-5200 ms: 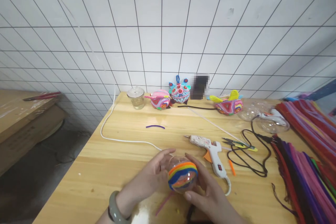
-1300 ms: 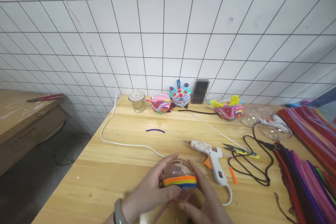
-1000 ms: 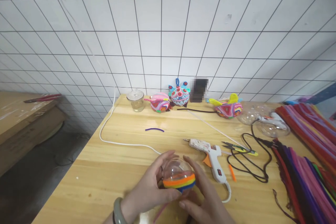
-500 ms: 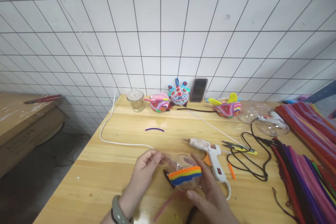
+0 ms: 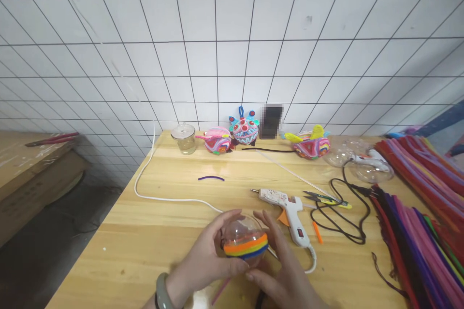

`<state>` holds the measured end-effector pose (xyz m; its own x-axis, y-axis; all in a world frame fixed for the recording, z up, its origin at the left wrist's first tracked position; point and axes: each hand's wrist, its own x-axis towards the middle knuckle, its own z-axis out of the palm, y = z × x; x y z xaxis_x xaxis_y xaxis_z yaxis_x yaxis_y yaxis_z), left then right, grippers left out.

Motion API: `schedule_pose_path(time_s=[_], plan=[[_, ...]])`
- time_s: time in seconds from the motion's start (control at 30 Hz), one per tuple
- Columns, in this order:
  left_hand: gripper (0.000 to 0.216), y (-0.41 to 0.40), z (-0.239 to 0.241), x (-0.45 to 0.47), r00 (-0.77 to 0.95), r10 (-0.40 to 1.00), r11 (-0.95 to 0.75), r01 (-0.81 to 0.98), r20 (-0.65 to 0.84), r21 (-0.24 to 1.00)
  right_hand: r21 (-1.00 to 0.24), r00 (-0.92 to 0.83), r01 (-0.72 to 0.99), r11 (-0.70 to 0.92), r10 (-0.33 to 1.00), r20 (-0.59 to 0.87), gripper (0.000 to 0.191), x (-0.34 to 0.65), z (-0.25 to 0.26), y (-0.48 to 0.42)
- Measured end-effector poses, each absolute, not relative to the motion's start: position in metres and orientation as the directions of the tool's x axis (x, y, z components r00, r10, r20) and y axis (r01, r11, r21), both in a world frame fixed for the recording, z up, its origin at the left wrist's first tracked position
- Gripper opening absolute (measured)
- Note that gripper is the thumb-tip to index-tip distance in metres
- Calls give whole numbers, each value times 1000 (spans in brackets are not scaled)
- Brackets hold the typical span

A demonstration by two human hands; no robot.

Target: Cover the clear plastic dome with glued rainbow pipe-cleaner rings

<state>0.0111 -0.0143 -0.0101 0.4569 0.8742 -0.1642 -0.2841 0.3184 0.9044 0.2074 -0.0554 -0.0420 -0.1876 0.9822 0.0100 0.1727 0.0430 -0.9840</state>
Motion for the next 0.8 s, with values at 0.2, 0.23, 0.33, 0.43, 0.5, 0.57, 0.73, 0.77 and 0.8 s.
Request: schedule_pose_path(time_s=[0.2,0.23,0.33,0.43,0.5,0.57,0.73,0.77,0.8], plan=[[71,-6,-11,4,337,941,189,-413,-43,891,-858,167,492,147,951,259,43,230,-27,-30],[70,-5,-11,3,324,945,187,-448,-36,874,-810,226,580,82,940,256,36,239,-25,-23],[69,-1,-10,2,299,951,238,-566,-73,789,-634,322,756,-166,936,139,32,266,-20,-6],[61,2,-7,0,248,958,277,-671,-143,687,-468,294,838,-279,955,-44,31,281,-18,0],[54,4,-6,-1,214,964,267,-723,-161,637,-409,269,862,-300,954,-133,30,283,-18,0],[49,7,-6,-3,195,967,255,-756,-163,603,-380,270,870,-314,948,-166,31,281,-19,-2],[34,10,-8,-5,165,973,227,-812,-162,538,-363,289,868,-338,939,-185,34,279,-22,0],[32,10,-8,-5,167,971,231,-824,-168,517,-372,283,865,-336,940,-191,33,280,-23,2],[31,10,-8,-5,171,969,238,-835,-176,496,-386,275,861,-332,941,-198,33,281,-24,3]])
